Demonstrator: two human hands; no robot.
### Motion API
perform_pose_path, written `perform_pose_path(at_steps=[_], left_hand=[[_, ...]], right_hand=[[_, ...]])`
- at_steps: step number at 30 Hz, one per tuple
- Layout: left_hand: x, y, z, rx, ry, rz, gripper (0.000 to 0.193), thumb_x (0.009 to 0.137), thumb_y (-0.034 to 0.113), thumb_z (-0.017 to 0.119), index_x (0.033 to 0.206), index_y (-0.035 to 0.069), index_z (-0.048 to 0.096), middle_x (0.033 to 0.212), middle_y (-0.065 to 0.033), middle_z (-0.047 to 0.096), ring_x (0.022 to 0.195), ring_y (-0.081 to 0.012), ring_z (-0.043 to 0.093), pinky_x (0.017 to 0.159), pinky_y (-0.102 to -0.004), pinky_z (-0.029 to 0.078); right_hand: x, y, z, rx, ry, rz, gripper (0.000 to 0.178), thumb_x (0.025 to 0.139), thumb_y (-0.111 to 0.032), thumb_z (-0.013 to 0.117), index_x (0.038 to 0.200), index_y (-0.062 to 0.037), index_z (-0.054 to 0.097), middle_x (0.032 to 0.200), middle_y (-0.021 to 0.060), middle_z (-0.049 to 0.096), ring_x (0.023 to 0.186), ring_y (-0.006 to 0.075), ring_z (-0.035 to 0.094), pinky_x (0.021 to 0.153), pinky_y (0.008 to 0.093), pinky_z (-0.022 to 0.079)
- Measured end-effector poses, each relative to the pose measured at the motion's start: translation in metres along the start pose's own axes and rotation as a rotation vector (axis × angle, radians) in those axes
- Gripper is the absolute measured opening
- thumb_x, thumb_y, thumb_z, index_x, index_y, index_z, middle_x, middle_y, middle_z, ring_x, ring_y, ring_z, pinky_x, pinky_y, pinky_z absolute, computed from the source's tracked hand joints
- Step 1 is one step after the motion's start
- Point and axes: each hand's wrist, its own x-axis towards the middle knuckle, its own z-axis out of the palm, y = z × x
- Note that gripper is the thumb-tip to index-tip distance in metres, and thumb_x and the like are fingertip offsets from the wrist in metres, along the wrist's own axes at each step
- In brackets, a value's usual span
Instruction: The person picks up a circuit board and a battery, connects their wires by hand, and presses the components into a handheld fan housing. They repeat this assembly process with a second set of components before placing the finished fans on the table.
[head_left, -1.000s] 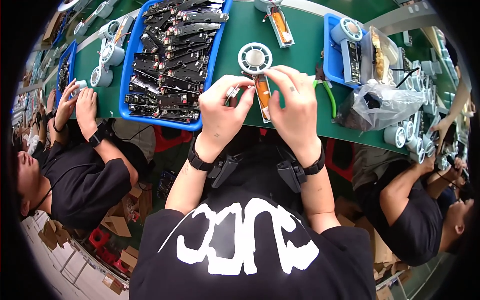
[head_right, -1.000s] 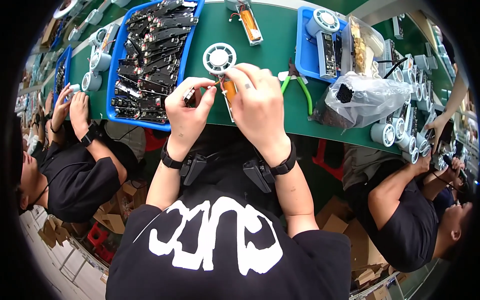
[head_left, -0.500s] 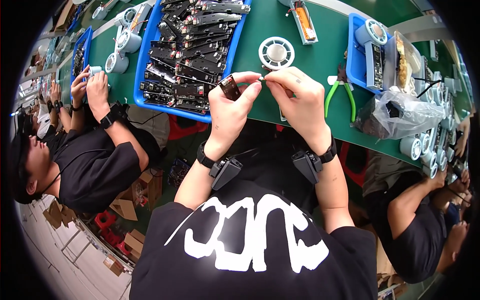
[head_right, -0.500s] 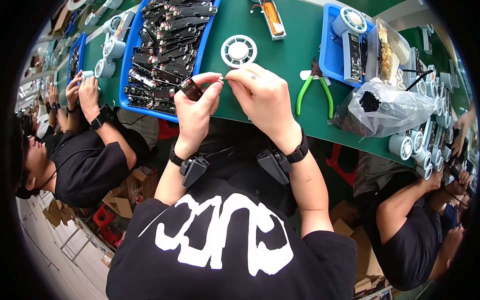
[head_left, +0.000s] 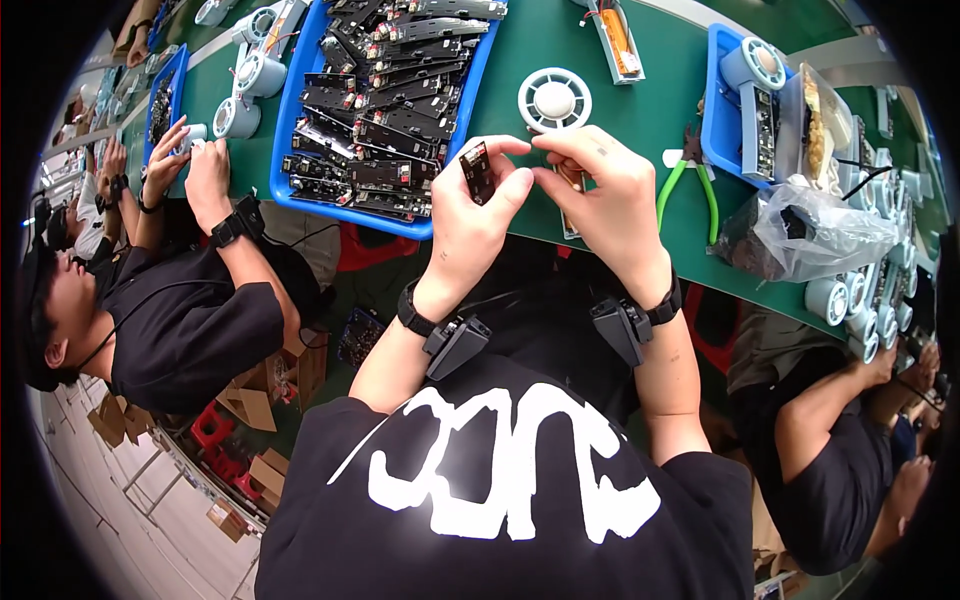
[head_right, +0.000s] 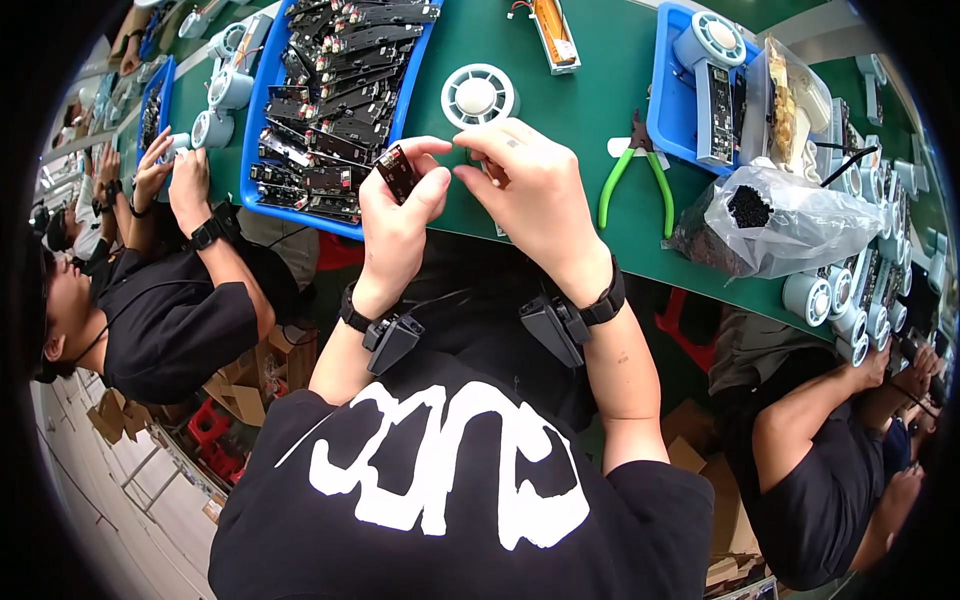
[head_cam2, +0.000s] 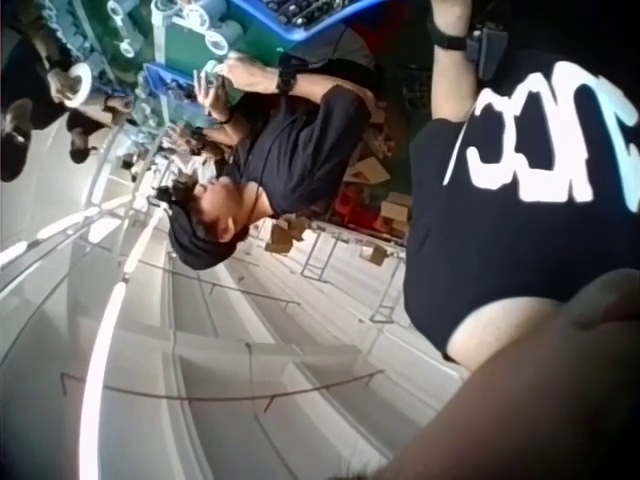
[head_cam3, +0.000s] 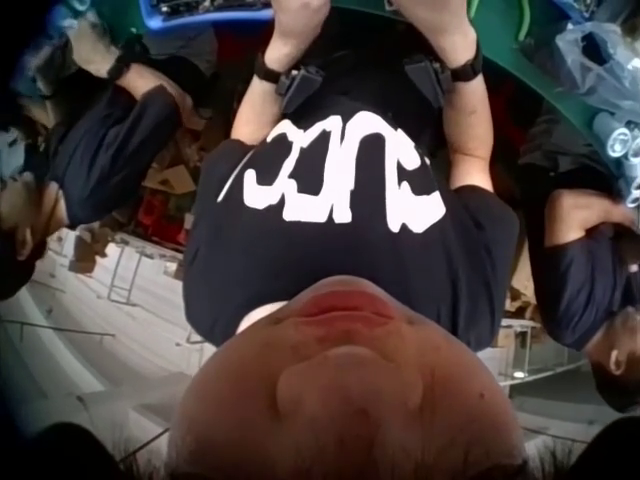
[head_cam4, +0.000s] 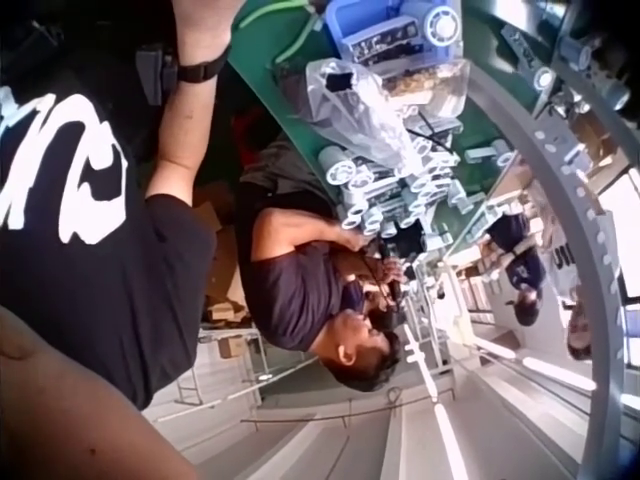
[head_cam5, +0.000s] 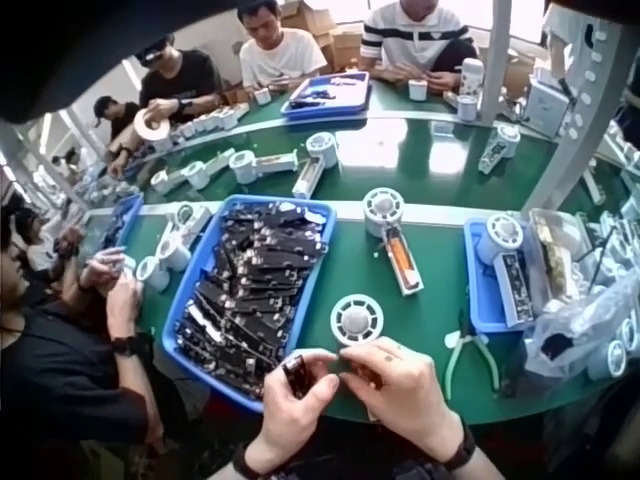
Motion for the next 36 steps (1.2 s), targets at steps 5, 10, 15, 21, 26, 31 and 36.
perform_pose_path(at_steps=[5,10,15,21,26,31,36], left_hand=[[-0.001,-0.003,0.001,-0.002,0.030,0.009,0.015,0.089,0.005,0.075,0.102,0.001,0.068,0.079,0.0041,0.061,0.064,-0.0013,0.047,0.057,-0.0192,0.037],[-0.001,0.003,0.004,0.240,-0.027,0.157,0.012,0.087,0.005,0.076,0.096,0.000,0.070,0.079,0.0028,0.062,0.063,-0.0020,0.045,0.056,-0.0199,0.036],[0.001,-0.002,0.002,0.302,-0.004,0.231,0.008,0.088,0.005,0.076,0.091,-0.001,0.071,0.080,0.0025,0.064,0.062,-0.0026,0.045,0.055,-0.0201,0.035],[0.002,-0.008,-0.003,0.205,-0.002,0.208,0.011,0.088,0.005,0.077,0.096,-0.001,0.072,0.077,0.0029,0.062,0.062,-0.0029,0.046,0.056,-0.0199,0.036],[-0.005,-0.003,-0.010,-0.104,-0.083,-0.027,0.028,0.099,0.013,0.062,0.125,0.000,0.062,0.082,0.0003,0.058,0.064,-0.0051,0.046,0.058,-0.0214,0.037],[-0.011,-0.001,-0.013,-0.561,-0.169,-0.239,0.043,0.109,0.022,0.045,0.147,0.001,0.044,0.087,-0.0038,0.055,0.065,-0.0082,0.047,0.059,-0.0238,0.040],[-0.014,0.001,-0.012,-0.418,-0.157,-0.249,0.046,0.109,0.027,0.047,0.151,0.006,0.041,0.088,-0.0050,0.056,0.065,-0.0085,0.049,0.059,-0.0242,0.042]], right_hand=[[0.000,-0.006,-0.010,0.104,-0.062,0.078,0.026,0.079,0.007,0.074,0.103,-0.0028,0.073,0.091,0.0090,0.072,0.075,0.0175,0.069,0.071,0.0277,0.057],[-0.002,0.001,-0.010,0.046,-0.049,0.013,0.024,0.079,0.007,0.073,0.101,-0.0020,0.072,0.095,0.0097,0.073,0.079,0.0176,0.070,0.073,0.0287,0.057],[-0.003,0.005,-0.007,-0.044,-0.032,-0.094,0.022,0.080,0.006,0.073,0.100,-0.0013,0.071,0.093,0.0097,0.073,0.078,0.0173,0.071,0.071,0.0281,0.057],[-0.004,0.001,0.000,0.014,-0.068,0.038,0.018,0.082,0.003,0.074,0.099,-0.0003,0.071,0.090,0.0097,0.072,0.074,0.0161,0.069,0.066,0.0266,0.054],[-0.004,0.001,0.004,0.069,0.005,0.055,0.015,0.083,0.002,0.075,0.098,-0.0013,0.073,0.089,0.0088,0.072,0.070,0.0145,0.067,0.063,0.0251,0.052],[-0.004,0.003,0.006,0.085,0.011,0.015,0.013,0.083,0.001,0.076,0.095,-0.0023,0.075,0.088,0.0073,0.072,0.068,0.0131,0.066,0.059,0.0251,0.050],[-0.003,-0.001,0.006,0.052,0.037,0.055,0.013,0.080,0.001,0.077,0.092,-0.0028,0.075,0.084,0.0060,0.071,0.065,0.0129,0.064,0.056,0.0257,0.048]])
